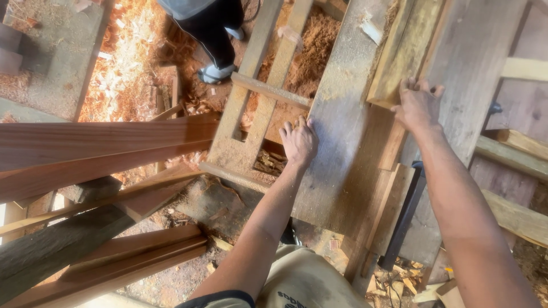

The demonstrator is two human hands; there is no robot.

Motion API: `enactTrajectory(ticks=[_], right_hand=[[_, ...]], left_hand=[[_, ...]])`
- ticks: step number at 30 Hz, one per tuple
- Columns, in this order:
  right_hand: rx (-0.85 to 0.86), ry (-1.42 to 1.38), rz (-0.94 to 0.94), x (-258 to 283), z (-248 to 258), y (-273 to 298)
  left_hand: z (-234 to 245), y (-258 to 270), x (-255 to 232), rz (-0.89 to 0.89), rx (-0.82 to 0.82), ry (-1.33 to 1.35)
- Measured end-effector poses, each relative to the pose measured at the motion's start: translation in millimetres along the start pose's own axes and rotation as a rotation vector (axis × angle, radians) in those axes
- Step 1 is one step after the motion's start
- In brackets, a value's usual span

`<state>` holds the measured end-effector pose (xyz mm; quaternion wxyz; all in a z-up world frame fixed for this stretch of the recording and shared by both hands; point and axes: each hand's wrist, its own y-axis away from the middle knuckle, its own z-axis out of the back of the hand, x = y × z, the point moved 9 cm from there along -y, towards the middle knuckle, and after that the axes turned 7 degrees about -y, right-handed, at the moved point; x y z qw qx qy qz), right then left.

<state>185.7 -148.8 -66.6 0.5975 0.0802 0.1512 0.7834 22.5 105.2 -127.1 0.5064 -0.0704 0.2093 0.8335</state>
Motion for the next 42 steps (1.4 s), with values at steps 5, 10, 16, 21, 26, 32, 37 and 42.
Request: enactTrajectory(ticks=[5,10,16,21,26,32,37,42], right_hand=[[-0.028,-0.022,-0.004,-1,4,-1],[-0.017,-0.02,-0.002,-2,3,-6],[0.009,-0.023,-0.035,4,16,-4],[0.019,-0.025,-0.033,4,19,-7],[0.019,-0.006,-0.019,1,17,-12],[0.029,0.001,-0.03,2,21,-16],[0.025,-0.003,-0.019,3,22,-15],[0.024,-0.01,-0.022,3,26,-18]], left_hand=[[3,1,-1,-0.003,-0.011,-0.001],[1,0,-1,0.007,0.012,-0.004],[0,0,0,0.003,-0.002,-0.021],[1,-1,-1,0.007,0.015,-0.023],[4,0,-2,0.012,0.033,-0.021],[9,1,-4,0.0,0.023,-0.019],[7,1,-3,0.007,0.035,-0.015],[10,1,-4,0.009,0.038,-0.016]])
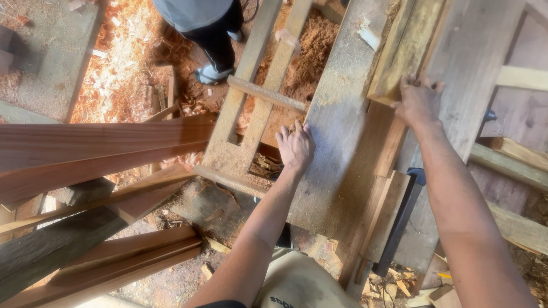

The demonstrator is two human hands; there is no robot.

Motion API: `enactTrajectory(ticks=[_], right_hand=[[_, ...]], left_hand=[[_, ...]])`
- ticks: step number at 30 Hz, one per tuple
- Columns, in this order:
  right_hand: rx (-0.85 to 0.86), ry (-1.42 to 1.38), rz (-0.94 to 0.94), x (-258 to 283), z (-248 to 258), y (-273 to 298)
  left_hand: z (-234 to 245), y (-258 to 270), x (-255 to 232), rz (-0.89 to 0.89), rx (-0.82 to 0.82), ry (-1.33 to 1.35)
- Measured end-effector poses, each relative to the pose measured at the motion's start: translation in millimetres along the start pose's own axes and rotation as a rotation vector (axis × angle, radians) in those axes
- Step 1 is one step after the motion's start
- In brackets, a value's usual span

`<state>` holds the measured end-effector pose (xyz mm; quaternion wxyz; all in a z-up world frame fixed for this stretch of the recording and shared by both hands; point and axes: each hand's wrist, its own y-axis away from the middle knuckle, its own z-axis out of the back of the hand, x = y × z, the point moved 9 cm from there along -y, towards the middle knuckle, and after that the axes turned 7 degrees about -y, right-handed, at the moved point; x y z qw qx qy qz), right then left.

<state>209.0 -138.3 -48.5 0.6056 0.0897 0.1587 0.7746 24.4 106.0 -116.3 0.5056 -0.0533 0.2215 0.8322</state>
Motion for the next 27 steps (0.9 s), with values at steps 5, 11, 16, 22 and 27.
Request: enactTrajectory(ticks=[5,11,16,22,27], right_hand=[[0.0,0.01,0.003,-5,-2,-7],[0.0,0.055,0.012,-7,-3,-13],[-0.022,0.067,0.033,-10,-3,-17],[-0.029,0.185,0.062,-10,1,-21],[-0.038,0.17,0.063,-11,4,-25]], left_hand=[[-1,0,0,0.004,0.017,-0.015],[0,1,1,0.01,0.029,-0.016],[3,2,-1,0.006,0.035,0.005],[-6,-4,-1,-0.056,0.004,-0.026],[-3,-5,-2,-0.055,0.015,-0.021]])
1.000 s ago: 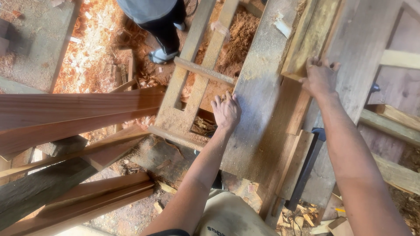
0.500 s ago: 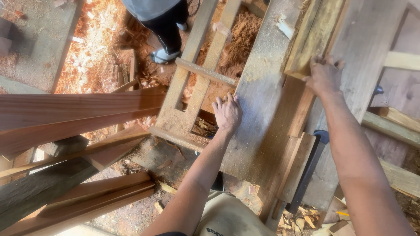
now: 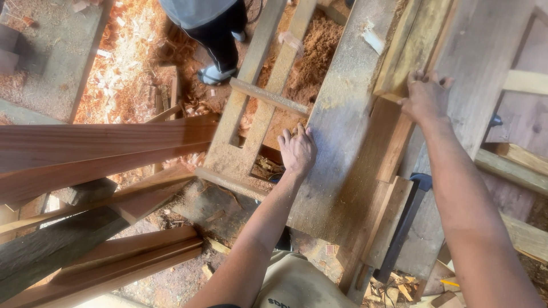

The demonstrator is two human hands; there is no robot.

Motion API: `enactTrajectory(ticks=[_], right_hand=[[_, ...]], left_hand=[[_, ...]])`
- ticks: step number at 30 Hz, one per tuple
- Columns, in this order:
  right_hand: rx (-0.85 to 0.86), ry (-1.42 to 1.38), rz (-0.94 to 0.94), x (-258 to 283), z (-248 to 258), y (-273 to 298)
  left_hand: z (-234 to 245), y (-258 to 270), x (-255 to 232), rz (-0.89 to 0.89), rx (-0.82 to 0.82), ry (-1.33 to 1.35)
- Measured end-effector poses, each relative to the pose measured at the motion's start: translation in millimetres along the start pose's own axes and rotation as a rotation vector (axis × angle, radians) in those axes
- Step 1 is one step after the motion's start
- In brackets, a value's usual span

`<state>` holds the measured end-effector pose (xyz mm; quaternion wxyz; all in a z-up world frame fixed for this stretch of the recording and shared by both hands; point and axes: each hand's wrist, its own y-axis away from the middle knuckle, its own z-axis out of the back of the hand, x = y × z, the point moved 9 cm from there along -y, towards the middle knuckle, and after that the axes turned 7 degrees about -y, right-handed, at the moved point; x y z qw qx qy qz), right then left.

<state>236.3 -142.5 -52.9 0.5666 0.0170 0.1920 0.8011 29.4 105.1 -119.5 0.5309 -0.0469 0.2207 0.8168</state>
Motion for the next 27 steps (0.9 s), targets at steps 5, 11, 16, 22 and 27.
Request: enactTrajectory(ticks=[5,11,16,22,27], right_hand=[[0.029,0.017,-0.014,-2,-1,-6],[0.011,0.02,0.002,-5,3,-14],[-0.011,0.05,0.009,-9,0,-23],[0.022,0.001,-0.012,-7,11,-22],[0.027,-0.026,-0.012,-6,15,-20]], left_hand=[[-3,0,0,-0.005,0.027,-0.019],[-3,-2,1,0.003,0.004,0.016],[-8,-4,3,0.008,0.0,-0.007],[-3,-3,2,0.008,0.049,0.009],[-3,0,1,0.01,0.05,0.014]])
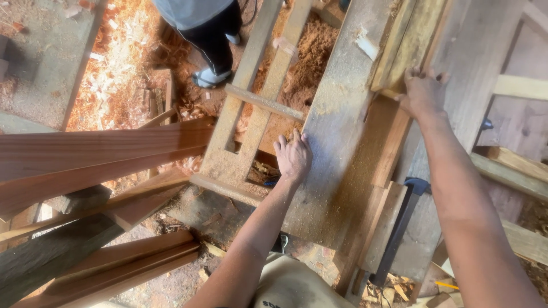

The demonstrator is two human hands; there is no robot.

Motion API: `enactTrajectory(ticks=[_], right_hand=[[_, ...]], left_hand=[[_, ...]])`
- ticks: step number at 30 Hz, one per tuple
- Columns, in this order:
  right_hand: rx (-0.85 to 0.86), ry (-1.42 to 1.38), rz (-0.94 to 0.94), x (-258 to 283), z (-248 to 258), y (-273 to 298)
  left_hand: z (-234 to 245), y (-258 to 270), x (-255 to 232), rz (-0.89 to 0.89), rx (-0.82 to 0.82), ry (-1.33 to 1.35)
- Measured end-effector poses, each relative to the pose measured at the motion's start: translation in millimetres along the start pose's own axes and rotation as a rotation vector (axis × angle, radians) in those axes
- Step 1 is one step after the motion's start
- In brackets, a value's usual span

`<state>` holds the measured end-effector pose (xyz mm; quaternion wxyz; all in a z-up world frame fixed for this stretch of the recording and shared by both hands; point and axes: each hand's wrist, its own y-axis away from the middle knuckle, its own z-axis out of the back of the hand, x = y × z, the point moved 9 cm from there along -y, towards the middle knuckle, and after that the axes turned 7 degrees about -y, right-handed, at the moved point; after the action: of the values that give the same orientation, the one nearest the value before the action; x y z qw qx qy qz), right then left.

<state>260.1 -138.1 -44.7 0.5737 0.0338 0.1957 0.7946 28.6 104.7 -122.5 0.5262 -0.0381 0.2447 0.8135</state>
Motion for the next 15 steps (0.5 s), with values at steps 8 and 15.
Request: enactTrajectory(ticks=[8,15], right_hand=[[-0.069,-0.044,0.053,-7,-9,-11],[-0.072,-0.02,0.025,-13,-11,-20]], left_hand=[[-1,-2,1,0.019,0.005,0.034],[3,-3,0,0.025,0.022,0.009]])
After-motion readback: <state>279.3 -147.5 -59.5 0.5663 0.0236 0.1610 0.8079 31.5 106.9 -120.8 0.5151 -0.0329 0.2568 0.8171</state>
